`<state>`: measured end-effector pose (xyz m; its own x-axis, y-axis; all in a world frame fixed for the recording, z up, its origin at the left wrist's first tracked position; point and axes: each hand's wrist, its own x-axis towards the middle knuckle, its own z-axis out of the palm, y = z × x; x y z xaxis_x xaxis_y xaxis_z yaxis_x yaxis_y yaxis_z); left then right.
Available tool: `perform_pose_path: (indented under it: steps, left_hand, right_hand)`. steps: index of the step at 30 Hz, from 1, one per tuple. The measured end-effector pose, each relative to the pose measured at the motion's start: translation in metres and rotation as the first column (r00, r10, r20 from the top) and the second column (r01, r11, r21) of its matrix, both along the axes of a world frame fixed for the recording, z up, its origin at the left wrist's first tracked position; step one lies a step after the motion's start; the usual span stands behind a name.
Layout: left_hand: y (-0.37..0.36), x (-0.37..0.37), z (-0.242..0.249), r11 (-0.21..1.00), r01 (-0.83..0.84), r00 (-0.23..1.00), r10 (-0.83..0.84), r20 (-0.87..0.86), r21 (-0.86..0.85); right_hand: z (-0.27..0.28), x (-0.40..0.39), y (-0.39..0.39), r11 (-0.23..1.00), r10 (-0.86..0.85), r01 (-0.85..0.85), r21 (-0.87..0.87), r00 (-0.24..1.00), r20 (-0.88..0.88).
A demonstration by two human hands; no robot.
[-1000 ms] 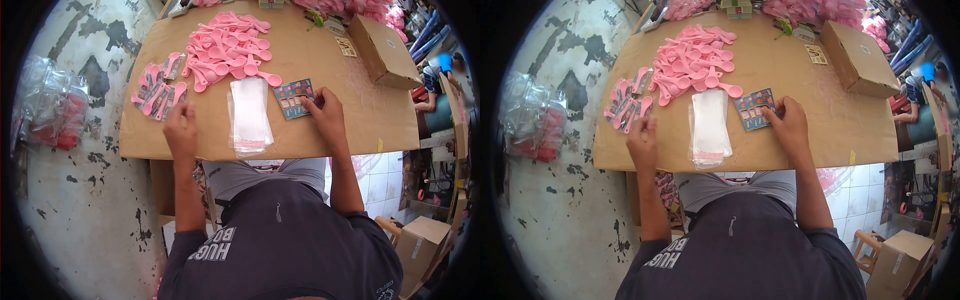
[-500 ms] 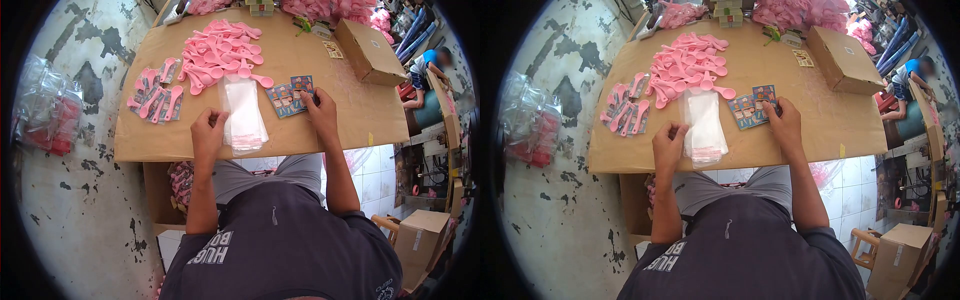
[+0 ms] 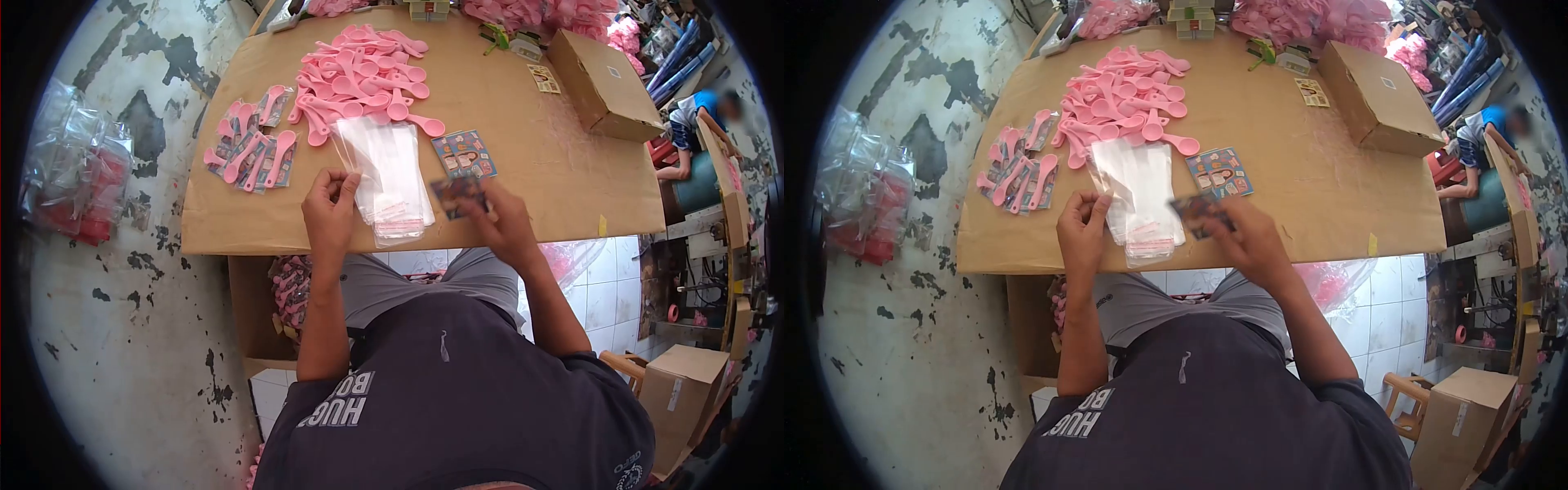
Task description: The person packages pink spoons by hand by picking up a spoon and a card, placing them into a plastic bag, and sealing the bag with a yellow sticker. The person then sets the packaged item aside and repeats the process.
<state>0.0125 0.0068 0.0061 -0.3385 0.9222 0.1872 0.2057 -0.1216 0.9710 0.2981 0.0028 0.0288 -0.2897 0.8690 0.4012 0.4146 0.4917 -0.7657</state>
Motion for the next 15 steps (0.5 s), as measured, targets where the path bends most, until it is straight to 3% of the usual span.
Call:
perform_pose_path:
  steps: [1,2,4,5,7,9,10,11,12,13,15]
  left_hand:
    - [0.000,0.000,0.000,1.000,0.012,1.000,-0.012,-0.008,-0.018]
    - [0.000,0.001,0.000,1.000,0.013,1.000,-0.013,-0.014,-0.027]
    - [0.000,0.004,-0.001,1.000,-0.026,0.998,0.027,-0.053,0.017]
    - [-0.001,0.006,0.001,1.000,-0.027,0.998,0.027,-0.058,0.012]
    - [-0.004,0.008,0.007,0.993,-0.072,0.953,0.097,-0.286,0.094]
    - [-0.002,0.004,0.002,0.988,-0.089,0.948,0.123,-0.294,0.126]
    - [-0.001,0.002,0.000,0.982,-0.105,0.944,0.149,-0.295,0.160]
    - [-0.002,0.002,-0.001,0.981,-0.110,0.943,0.154,-0.295,0.160]
    - [-0.003,0.002,-0.001,0.990,-0.086,0.976,0.106,-0.189,0.111]
    - [-0.003,0.002,-0.002,0.996,-0.056,0.995,0.061,-0.077,0.065]
    - [-0.003,0.003,-0.005,0.996,-0.039,0.998,0.043,-0.043,0.077]
  right_hand:
    - [0.000,0.000,-0.002,0.989,0.150,-0.149,-0.024,0.988,0.046]
    - [-0.001,0.002,-0.001,0.988,0.150,-0.149,-0.031,0.988,0.038]
    - [-0.002,0.012,0.002,0.943,0.238,-0.293,0.157,0.926,0.293]
    - [-0.001,0.020,0.003,0.944,0.240,-0.292,0.153,0.927,0.288]
    - [0.000,0.040,0.006,0.961,0.189,-0.242,0.137,0.929,0.318]
    - [0.004,0.069,0.014,0.972,-0.058,-0.035,0.230,0.922,0.383]
    - [0.006,0.080,0.018,0.941,-0.279,0.165,0.297,0.873,0.400]
    - [0.006,0.092,0.021,0.907,-0.391,0.315,0.281,0.876,0.281]
    - [0.009,0.099,0.024,0.854,-0.501,0.457,0.248,0.850,0.161]
    - [0.011,0.101,0.026,0.809,-0.549,0.508,0.297,0.833,0.071]
    - [0.012,0.099,0.027,0.756,-0.590,0.562,0.335,0.807,-0.022]
